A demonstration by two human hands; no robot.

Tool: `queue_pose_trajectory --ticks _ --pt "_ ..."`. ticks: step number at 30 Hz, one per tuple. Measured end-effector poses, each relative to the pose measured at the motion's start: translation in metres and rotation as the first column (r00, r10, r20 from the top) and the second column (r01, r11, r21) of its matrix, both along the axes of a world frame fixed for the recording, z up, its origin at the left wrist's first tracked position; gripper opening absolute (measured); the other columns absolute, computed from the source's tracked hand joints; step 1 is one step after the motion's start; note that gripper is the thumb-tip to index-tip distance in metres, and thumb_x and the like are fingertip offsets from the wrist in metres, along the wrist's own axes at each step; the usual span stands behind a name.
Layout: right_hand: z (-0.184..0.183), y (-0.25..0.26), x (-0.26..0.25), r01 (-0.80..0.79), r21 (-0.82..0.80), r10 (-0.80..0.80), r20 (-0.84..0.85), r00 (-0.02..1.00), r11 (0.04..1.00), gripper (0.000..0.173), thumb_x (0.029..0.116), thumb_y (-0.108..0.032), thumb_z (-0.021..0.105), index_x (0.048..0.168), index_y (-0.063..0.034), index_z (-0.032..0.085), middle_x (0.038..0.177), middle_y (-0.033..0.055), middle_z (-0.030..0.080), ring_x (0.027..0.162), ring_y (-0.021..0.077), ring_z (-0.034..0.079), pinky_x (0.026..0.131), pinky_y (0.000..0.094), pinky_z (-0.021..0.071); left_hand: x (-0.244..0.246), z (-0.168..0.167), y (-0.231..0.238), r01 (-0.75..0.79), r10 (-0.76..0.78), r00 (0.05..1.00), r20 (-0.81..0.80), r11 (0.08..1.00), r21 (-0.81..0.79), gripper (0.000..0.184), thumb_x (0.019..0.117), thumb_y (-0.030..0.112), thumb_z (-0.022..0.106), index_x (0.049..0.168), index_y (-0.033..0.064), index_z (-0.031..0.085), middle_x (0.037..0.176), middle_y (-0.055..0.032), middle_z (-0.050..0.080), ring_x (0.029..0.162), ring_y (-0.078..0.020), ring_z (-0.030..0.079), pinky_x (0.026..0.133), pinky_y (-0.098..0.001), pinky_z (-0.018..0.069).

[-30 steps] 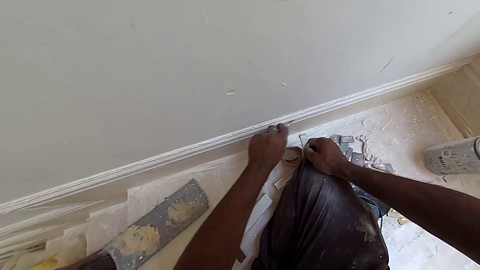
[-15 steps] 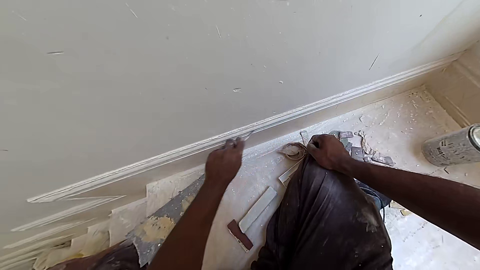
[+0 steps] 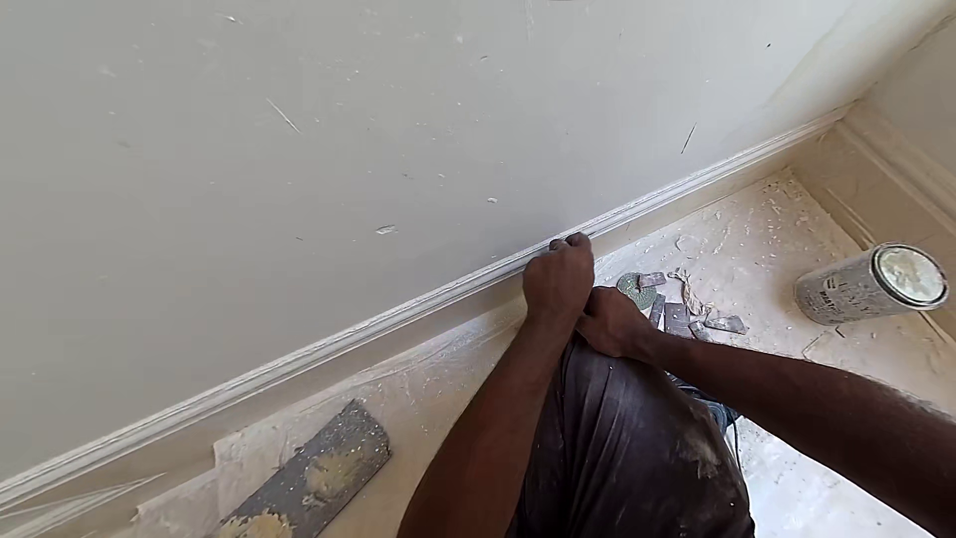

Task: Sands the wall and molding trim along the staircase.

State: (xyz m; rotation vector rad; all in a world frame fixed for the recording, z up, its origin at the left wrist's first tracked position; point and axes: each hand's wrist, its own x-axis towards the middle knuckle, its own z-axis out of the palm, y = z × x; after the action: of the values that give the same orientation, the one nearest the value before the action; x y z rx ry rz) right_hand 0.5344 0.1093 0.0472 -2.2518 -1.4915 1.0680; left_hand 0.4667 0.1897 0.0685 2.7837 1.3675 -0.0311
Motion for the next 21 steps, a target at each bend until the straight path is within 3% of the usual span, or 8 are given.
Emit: queue_pose_trajectory --ticks 3,6,10,16,18,21 --pt "-0.002 0.0 -0.002 -0.006 0.019 0.006 0.008 1.0 1.0 0.035 0.1023 -0.038 0.053 0.083 -0.0111 0.063 0.08 0.0093 0.063 0.08 0.0282 0.065 0.067 0.0535 0.0505 0.003 0.001 0.002 0.037 -0.036 0.999 -0.029 0.999 0.012 0.03 0.1061 0.011 0.042 0.124 0.0078 0.066 0.097 -0.0181 0.07 0.079 -0.035 0.072 0.063 -0.0474 0.0548" --pt "-0.003 -0.003 0.0 -0.031 0.038 0.031 0.011 0.999 0.999 0.032 0.1035 -0.033 0.051 0.086 -0.0108 0.066 0.082 0.0091 0.064 0.081 0.0277 0.065 0.068 0.053 0.0505 -0.035 -0.006 0.008 0.044 -0.044 0.999 -0.012 0.999 -0.01 0.031 0.1088 0.015 0.042 0.13 0.01 0.064 0.105 -0.0206 0.07 0.086 -0.0391 0.072 0.066 -0.0517 0.0555" --pt "-0.006 -0.013 0.003 0.014 0.056 -0.014 0.0 1.0 0.998 0.032 0.1034 -0.031 0.052 0.082 -0.0117 0.064 0.076 0.0075 0.06 0.075 0.0264 0.062 0.064 0.0514 0.0473 -0.137 -0.025 0.024 0.011 -0.011 1.0 0.004 0.995 0.096 0.034 0.1089 0.02 0.047 0.135 0.0106 0.067 0.109 -0.0245 0.072 0.084 -0.0444 0.072 0.065 -0.059 0.0567" --pt "0.0 -0.002 -0.006 -0.027 -0.005 0.027 0.036 0.999 1.0 0.032 0.1027 -0.034 0.051 0.081 -0.0147 0.062 0.075 0.0058 0.06 0.073 0.0255 0.062 0.061 0.0504 0.047 -0.269 -0.033 0.047 -0.003 0.039 0.987 -0.154 0.973 0.229 0.033 0.1107 0.026 0.047 0.121 0.0025 0.068 0.102 -0.0248 0.07 0.075 -0.0442 0.071 0.057 -0.0581 0.0557" --pt "-0.001 0.001 -0.005 -0.027 -0.012 0.028 0.034 0.999 1.0 0.031 0.1022 -0.035 0.051 0.08 -0.0153 0.062 0.073 0.0054 0.06 0.072 0.0247 0.062 0.06 0.0503 0.0468 -0.271 -0.036 0.051 0.023 0.008 0.992 -0.128 0.97 0.24 0.032 0.1103 0.025 0.048 0.117 0.0014 0.068 0.1 -0.0247 0.07 0.076 -0.0442 0.071 0.058 -0.058 0.0555" --pt "-0.003 0.004 -0.004 -0.039 -0.012 0.039 0.02 0.999 0.999 0.031 0.102 -0.034 0.052 0.08 -0.0149 0.063 0.074 0.0055 0.06 0.072 0.0244 0.062 0.061 0.0501 0.0471 -0.208 -0.034 0.038 0.002 -0.003 1.0 0.006 0.983 0.182 0.03 0.1076 0.02 0.05 0.119 0.0031 0.072 0.103 -0.0257 0.073 0.082 -0.0463 0.072 0.064 -0.0624 0.0558"
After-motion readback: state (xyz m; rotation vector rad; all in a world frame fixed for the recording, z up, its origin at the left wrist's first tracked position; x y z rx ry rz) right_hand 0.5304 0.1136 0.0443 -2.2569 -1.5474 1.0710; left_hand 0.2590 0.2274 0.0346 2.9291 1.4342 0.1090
